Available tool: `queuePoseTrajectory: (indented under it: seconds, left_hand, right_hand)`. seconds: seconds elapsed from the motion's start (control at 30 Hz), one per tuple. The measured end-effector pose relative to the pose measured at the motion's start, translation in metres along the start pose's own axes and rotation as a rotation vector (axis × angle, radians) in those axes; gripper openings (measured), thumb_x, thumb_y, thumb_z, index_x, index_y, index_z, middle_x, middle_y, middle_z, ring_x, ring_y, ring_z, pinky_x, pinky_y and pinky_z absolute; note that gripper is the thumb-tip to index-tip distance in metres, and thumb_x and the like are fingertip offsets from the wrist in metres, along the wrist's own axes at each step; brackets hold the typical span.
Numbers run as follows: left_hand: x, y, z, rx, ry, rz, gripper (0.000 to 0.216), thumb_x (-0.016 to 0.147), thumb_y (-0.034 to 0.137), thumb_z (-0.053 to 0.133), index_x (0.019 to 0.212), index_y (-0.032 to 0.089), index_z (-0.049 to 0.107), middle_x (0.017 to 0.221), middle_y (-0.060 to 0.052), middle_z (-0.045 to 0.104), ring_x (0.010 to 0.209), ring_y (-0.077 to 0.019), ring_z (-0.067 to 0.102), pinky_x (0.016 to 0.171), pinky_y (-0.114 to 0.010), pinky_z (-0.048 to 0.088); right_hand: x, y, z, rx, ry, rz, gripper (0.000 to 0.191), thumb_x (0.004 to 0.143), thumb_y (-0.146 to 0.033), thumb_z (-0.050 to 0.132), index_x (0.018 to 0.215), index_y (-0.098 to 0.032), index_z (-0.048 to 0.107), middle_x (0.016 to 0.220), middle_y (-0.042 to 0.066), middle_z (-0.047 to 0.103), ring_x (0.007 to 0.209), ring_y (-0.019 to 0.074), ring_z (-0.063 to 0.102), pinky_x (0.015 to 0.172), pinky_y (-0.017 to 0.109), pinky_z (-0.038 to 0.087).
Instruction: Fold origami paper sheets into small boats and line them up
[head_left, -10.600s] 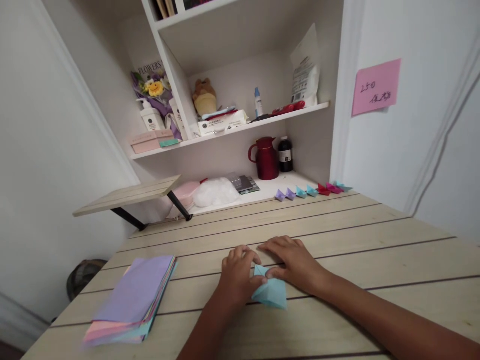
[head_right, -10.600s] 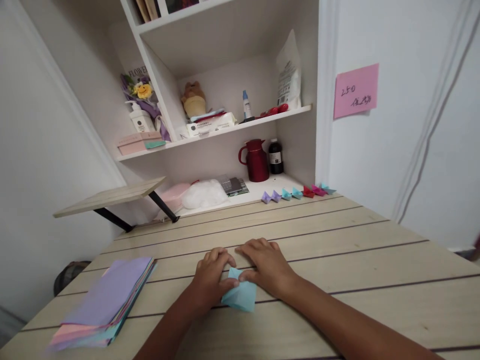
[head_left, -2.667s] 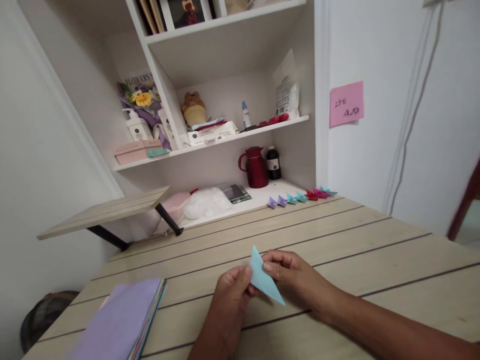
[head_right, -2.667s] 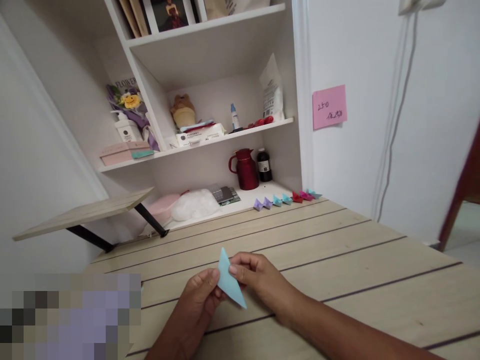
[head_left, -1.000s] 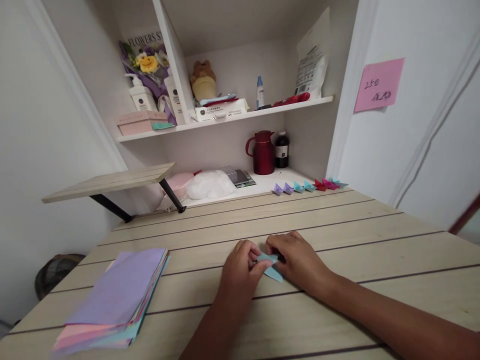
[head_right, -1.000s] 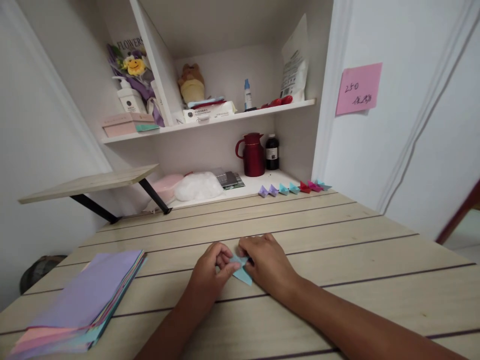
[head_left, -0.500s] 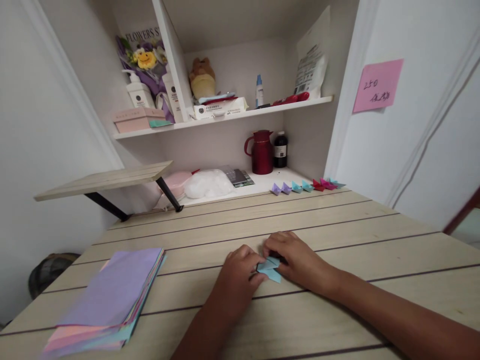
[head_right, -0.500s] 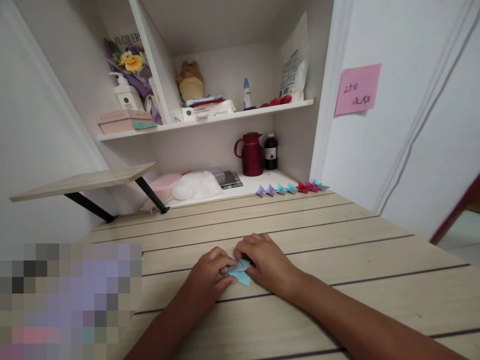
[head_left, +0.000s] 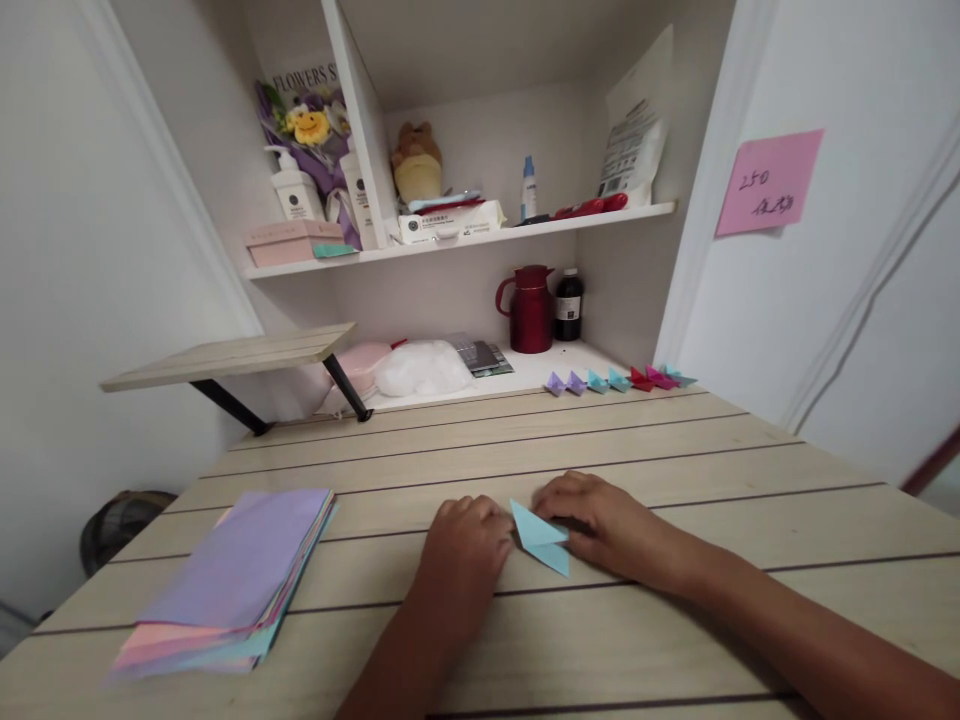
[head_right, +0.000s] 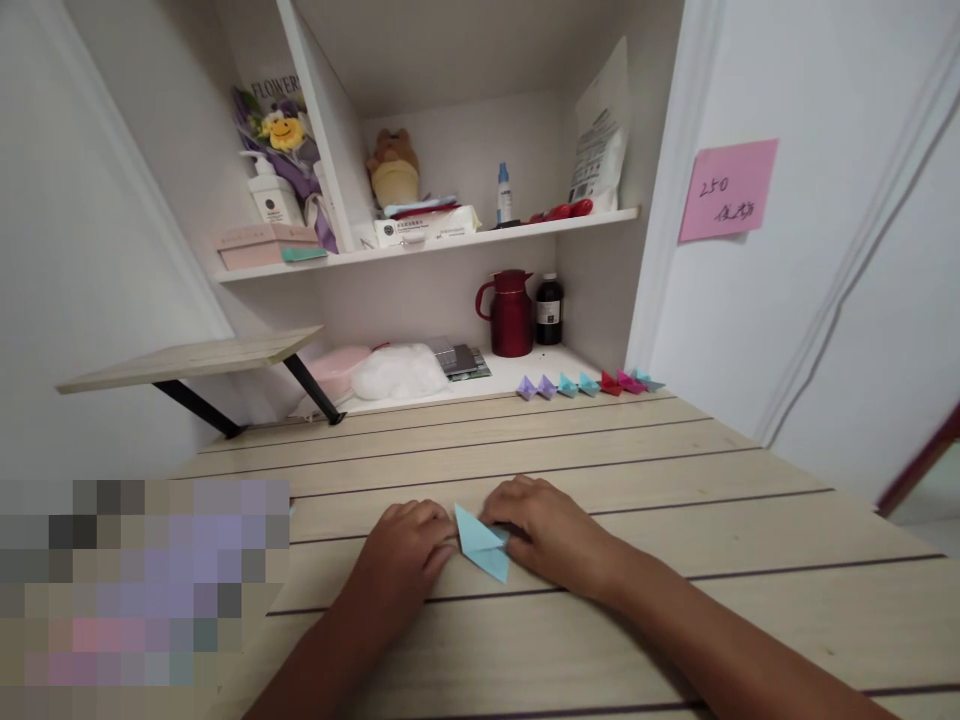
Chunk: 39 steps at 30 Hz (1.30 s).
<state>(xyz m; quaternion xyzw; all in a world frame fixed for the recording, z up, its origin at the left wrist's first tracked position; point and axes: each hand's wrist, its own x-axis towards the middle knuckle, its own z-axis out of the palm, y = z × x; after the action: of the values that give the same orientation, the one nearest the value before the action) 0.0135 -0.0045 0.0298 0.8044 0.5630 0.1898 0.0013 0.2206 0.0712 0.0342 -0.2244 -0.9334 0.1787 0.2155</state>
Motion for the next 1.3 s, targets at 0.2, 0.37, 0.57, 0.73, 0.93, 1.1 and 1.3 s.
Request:
queuePoseTrajectory:
  seconds: [0.2, 0.37, 0.57, 0.73, 0.93, 1.1, 1.3]
  left_hand:
    - [0.001, 0.012, 0.001, -0.004, 0.318, -0.116, 0.009, 0.089, 0.013, 0.051, 0.088, 0.019, 0.058, 0.090, -0.003, 0.064, 0.084, -0.0188, 0.057, 0.077, -0.034, 0.042]
    - [-0.002, 0.023, 0.016, 0.090, 0.144, 0.026, 0.014, 0.083, 0.023, 0.067, 0.095, 0.021, 0.060, 0.099, -0.002, 0.063, 0.087, -0.0199, 0.057, 0.079, -0.035, 0.045]
    - [-0.005, 0.019, 0.024, 0.121, 0.060, 0.018, 0.012, 0.086, 0.024, 0.062, 0.098, 0.022, 0.061, 0.107, -0.001, 0.061, 0.094, -0.0194, 0.056, 0.083, -0.034, 0.043]
    - [-0.005, 0.005, 0.024, 0.096, 0.053, 0.085, 0.016, 0.094, 0.021, 0.050, 0.102, 0.026, 0.063, 0.105, 0.000, 0.064, 0.096, -0.0170, 0.055, 0.086, -0.034, 0.038]
    - [-0.004, -0.002, 0.023, 0.061, 0.044, 0.063, 0.019, 0.091, 0.022, 0.056, 0.106, 0.029, 0.064, 0.106, 0.000, 0.066, 0.099, -0.0179, 0.055, 0.090, -0.035, 0.037]
    - [0.002, -0.001, 0.018, 0.024, -0.023, 0.029, 0.035, 0.077, 0.042, 0.072, 0.107, 0.026, 0.065, 0.113, -0.002, 0.064, 0.103, -0.0224, 0.054, 0.092, -0.040, 0.039]
    - [0.003, 0.008, 0.015, -0.002, -0.002, 0.078, 0.023, 0.080, 0.033, 0.071, 0.101, 0.026, 0.066, 0.103, 0.000, 0.067, 0.097, -0.0187, 0.057, 0.098, -0.040, 0.036]
  right_hand:
    - [0.000, -0.009, 0.011, -0.139, -0.001, 0.043, 0.042, 0.065, -0.001, 0.052, 0.099, -0.023, 0.066, 0.105, 0.005, 0.066, 0.101, 0.0238, 0.056, 0.090, 0.037, 0.041]
    - [-0.001, -0.008, 0.021, -0.144, 0.017, 0.047, 0.040, 0.066, -0.001, 0.052, 0.098, -0.022, 0.064, 0.106, 0.006, 0.066, 0.103, 0.0254, 0.055, 0.090, 0.039, 0.041]
    - [-0.001, -0.002, 0.028, 0.067, 0.147, 0.168, 0.044, 0.062, 0.003, 0.046, 0.094, -0.023, 0.060, 0.095, 0.002, 0.066, 0.092, 0.0209, 0.057, 0.083, 0.035, 0.043]
    - [-0.005, 0.002, 0.015, 0.162, 0.106, 0.177, 0.035, 0.066, 0.002, 0.049, 0.090, -0.022, 0.058, 0.090, 0.002, 0.064, 0.084, 0.0186, 0.057, 0.074, 0.031, 0.047]
    - [-0.027, 0.004, 0.014, -0.070, 0.113, 0.012, 0.025, 0.088, -0.011, 0.050, 0.100, -0.026, 0.066, 0.109, 0.006, 0.064, 0.100, 0.0228, 0.056, 0.086, 0.038, 0.045]
    - [-0.031, 0.000, 0.017, -0.168, 0.122, -0.023, 0.023, 0.094, -0.020, 0.049, 0.103, -0.029, 0.068, 0.106, 0.006, 0.066, 0.093, 0.0220, 0.058, 0.080, 0.037, 0.046]
    - [-0.027, -0.003, 0.013, -0.114, 0.120, 0.006, 0.020, 0.094, -0.021, 0.050, 0.100, -0.028, 0.068, 0.103, 0.004, 0.067, 0.092, 0.0205, 0.059, 0.081, 0.036, 0.046]
